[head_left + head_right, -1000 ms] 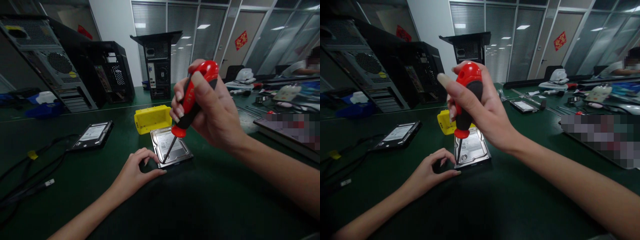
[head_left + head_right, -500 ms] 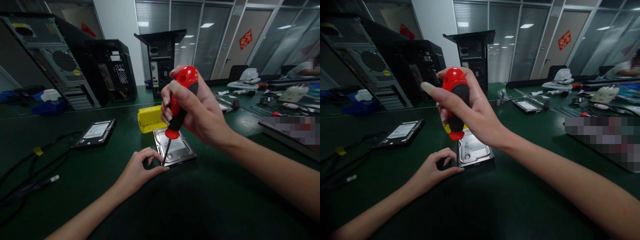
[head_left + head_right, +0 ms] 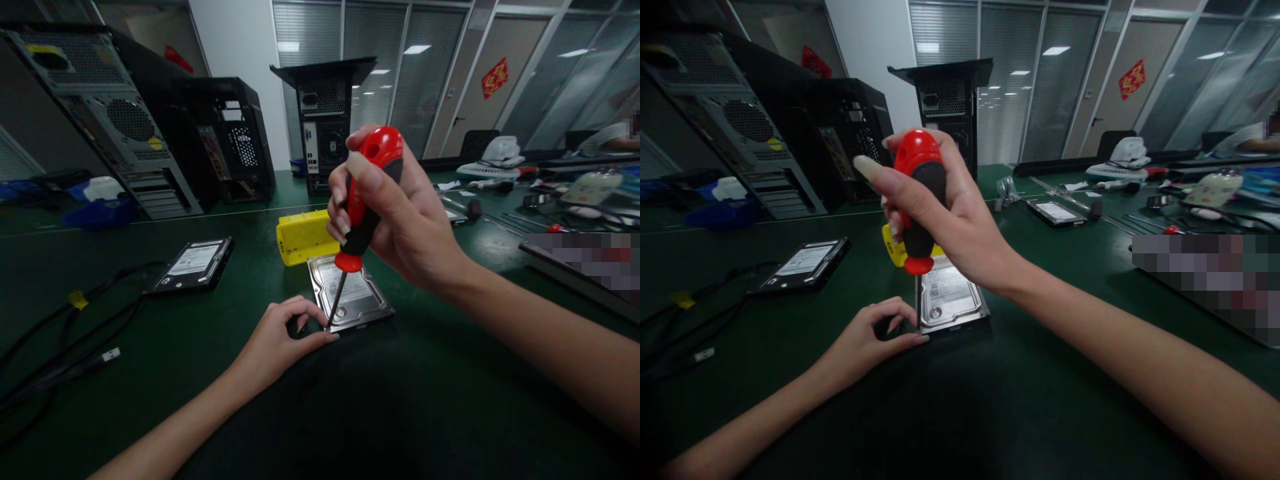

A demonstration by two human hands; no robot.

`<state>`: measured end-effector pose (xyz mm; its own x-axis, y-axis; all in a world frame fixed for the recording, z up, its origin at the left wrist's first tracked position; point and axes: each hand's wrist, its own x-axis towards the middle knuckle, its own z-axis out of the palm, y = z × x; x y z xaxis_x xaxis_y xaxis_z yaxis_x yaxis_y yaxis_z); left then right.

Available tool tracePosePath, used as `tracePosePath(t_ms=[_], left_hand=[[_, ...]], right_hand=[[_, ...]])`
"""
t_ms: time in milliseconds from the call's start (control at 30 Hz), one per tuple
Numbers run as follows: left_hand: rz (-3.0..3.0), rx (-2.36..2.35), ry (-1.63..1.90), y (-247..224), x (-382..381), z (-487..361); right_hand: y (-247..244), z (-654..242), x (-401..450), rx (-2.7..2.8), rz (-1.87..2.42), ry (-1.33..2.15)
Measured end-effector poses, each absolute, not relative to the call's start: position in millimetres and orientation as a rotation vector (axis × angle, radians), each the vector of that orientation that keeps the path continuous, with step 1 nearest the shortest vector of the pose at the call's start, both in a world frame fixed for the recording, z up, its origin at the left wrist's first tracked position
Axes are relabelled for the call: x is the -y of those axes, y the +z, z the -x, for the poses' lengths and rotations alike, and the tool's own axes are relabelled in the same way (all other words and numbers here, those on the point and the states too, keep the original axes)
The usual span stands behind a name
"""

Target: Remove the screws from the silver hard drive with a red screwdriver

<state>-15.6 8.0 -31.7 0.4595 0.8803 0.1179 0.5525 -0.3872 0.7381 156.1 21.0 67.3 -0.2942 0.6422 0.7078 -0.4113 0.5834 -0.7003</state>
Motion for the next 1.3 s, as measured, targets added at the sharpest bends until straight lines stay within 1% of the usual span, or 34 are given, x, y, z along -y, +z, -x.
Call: tracePosePath(t_ms=[267,467,1300], left_hand=[[-2.073,-1.191,0.662,-31.3,-8.4,16.2],[-2.061,-1.177,0.687,-31.4,-8.1,14.9],[-2.016,-1.170,0.663,-30.0,-8.2,15.1]], right_hand=[[67.0,-153.8,-18.7,1.564,0.350,1.019],[64.7,-151.8,-18.4,1.548,0.221,1.056],[65.6,-153.3,-18.4,1.610,0.195,1.036]])
